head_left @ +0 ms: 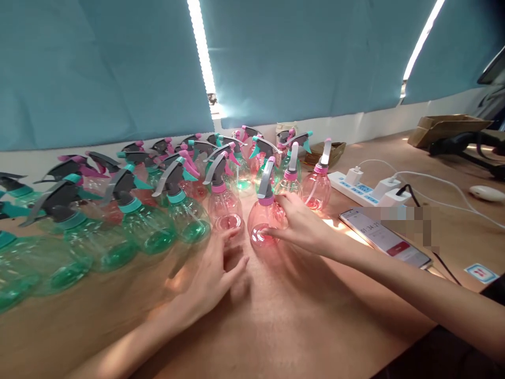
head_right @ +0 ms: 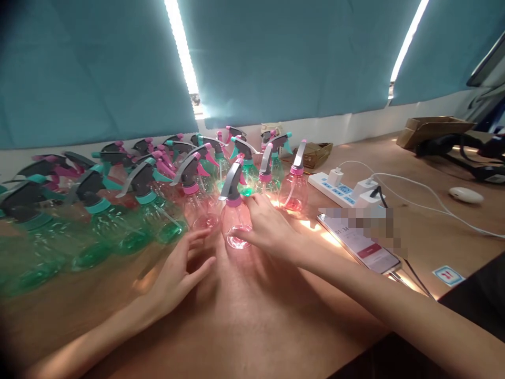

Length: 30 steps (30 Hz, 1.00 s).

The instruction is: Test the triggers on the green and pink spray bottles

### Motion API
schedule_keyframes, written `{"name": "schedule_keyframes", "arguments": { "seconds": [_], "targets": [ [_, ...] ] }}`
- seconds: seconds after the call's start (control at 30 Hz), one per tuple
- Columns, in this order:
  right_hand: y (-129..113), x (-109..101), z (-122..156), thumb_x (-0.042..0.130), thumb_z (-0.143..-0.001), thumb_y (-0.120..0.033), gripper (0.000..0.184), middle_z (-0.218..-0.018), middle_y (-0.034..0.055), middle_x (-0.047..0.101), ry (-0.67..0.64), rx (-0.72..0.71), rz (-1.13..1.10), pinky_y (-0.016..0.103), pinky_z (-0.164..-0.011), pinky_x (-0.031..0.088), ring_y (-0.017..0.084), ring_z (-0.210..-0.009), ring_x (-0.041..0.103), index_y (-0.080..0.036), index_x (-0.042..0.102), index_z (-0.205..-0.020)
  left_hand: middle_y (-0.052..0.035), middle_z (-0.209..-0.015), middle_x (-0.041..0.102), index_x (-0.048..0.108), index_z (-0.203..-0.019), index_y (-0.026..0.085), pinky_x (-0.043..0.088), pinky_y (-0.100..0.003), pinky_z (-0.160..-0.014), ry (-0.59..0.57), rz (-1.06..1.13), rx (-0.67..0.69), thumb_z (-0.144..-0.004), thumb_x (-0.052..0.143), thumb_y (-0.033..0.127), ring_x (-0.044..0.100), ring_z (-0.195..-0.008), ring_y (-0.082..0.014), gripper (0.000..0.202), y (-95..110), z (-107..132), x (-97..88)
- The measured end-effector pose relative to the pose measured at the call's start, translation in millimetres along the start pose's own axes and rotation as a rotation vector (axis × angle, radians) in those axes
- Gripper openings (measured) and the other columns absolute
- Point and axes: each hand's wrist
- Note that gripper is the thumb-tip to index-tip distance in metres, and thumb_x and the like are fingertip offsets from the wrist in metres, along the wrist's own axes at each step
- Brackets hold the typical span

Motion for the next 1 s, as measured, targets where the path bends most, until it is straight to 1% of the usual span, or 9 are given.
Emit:
{"name": "schedule_keyframes", "arguments": {
  "seconds": [0.07, 0.13, 0.23, 0.37, 0.47, 0.53, 0.63, 0.8, 1.0],
  "targets": [
    [2, 4, -6, 0.065, -0.083, -0.049, 0.049, -0.115, 0.0145, 0.055, 0.026, -0.024, 0.017, 0.051, -0.089, 0.049, 0.034, -0.108, 0.055, -0.019, 0.048, -0.118, -0.0097, -0.132, 0.049, 0.041, -0.127, 0.024, 0.045, -0.046, -0.103, -0.044, -0.090, 0.018, -0.094, 0.052, 0.030, 0.052, -0.122, -0.0257, 0.035, -4, 6, -0.3],
    [4, 7, -11, 0.065, -0.084, -0.049, 0.051, -0.115, 0.0150, 0.057, 0.050, -0.037, 0.037, 0.052, -0.090, 0.048, 0.035, -0.108, 0.054, -0.019, 0.047, -0.120, -0.0109, -0.131, 0.051, 0.044, -0.125, 0.022, 0.045, -0.047, -0.103, -0.085, -0.186, 0.051, -0.093, 0.052, 0.028, 0.051, -0.122, -0.0270, 0.034, -5, 8, 1.0],
    [5, 11, -17, 0.065, -0.084, -0.048, 0.051, -0.113, 0.0162, 0.059, 0.065, -0.012, 0.081, 0.053, -0.089, 0.047, 0.036, -0.108, 0.054, -0.016, 0.049, -0.120, -0.0135, -0.137, 0.050, 0.048, -0.127, 0.018, 0.041, -0.049, -0.108, -0.158, -0.309, 0.098, -0.093, 0.049, 0.028, 0.046, -0.129, -0.0293, 0.035, -2, 7, 5.3],
    [6, 14, -25, 0.065, -0.084, -0.049, 0.053, -0.110, 0.0156, 0.060, 0.084, -0.016, 0.125, 0.052, -0.086, 0.048, 0.036, -0.104, 0.056, -0.017, 0.049, -0.123, -0.0179, -0.147, 0.044, 0.048, -0.135, 0.012, 0.035, -0.054, -0.112, -0.270, -0.433, 0.098, -0.097, 0.044, 0.034, 0.039, -0.137, -0.0326, 0.045, 1, 6, 9.8],
    [6, 15, -31, 0.064, -0.084, -0.050, 0.053, -0.108, 0.0149, 0.061, 0.109, -0.022, 0.161, 0.052, -0.085, 0.048, 0.036, -0.102, 0.057, -0.018, 0.050, -0.124, -0.0183, -0.152, 0.037, 0.044, -0.141, 0.012, 0.031, -0.055, -0.115, -0.337, -0.467, 0.119, -0.097, 0.043, 0.040, 0.032, -0.142, -0.0330, 0.052, 1, 6, 10.1],
    [5, 16, -35, 0.064, -0.084, -0.050, 0.053, -0.107, 0.0158, 0.061, 0.116, -0.019, 0.171, 0.051, -0.084, 0.048, 0.036, -0.102, 0.057, -0.016, 0.050, -0.123, -0.0172, -0.155, 0.033, 0.040, -0.144, 0.013, 0.029, -0.054, -0.116, -0.373, -0.463, 0.141, -0.097, 0.043, 0.044, 0.027, -0.144, -0.0324, 0.057, 2, 5, 9.6],
    [4, 18, -39, 0.063, -0.085, -0.049, 0.049, -0.105, 0.0156, 0.062, 0.123, -0.022, 0.162, 0.049, -0.082, 0.049, 0.036, -0.101, 0.057, -0.016, 0.052, -0.119, -0.0172, -0.156, 0.030, 0.037, -0.147, 0.014, 0.027, -0.054, -0.116, -0.392, -0.436, 0.165, -0.096, 0.043, 0.048, 0.024, -0.146, -0.0326, 0.062, 3, 4, 8.8],
    [8, 23, -45, 0.061, -0.087, -0.049, 0.041, -0.100, 0.0137, 0.063, 0.124, -0.007, 0.158, 0.048, -0.078, 0.051, 0.033, -0.092, 0.060, -0.018, 0.055, -0.113, -0.0173, -0.156, 0.030, 0.038, -0.146, 0.014, 0.027, -0.056, -0.115, -0.393, -0.401, 0.177, -0.095, 0.044, 0.050, 0.025, -0.145, -0.0336, 0.063, 5, 3, 7.8],
    [12, 31, -52, 0.062, -0.087, -0.045, 0.040, -0.104, 0.0155, 0.063, 0.152, 0.001, 0.155, 0.052, -0.083, 0.050, 0.036, -0.099, 0.060, -0.016, 0.056, -0.114, -0.0176, -0.156, 0.030, 0.038, -0.146, 0.014, 0.026, -0.055, -0.116, -0.405, -0.391, 0.151, -0.094, 0.046, 0.049, 0.024, -0.146, -0.0330, 0.063, 6, 3, 7.7]
  ]
}}
Point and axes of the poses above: each hand's wrist, its own z-axis away from the middle knuckle, its own x-axis out of the palm, y = z × x
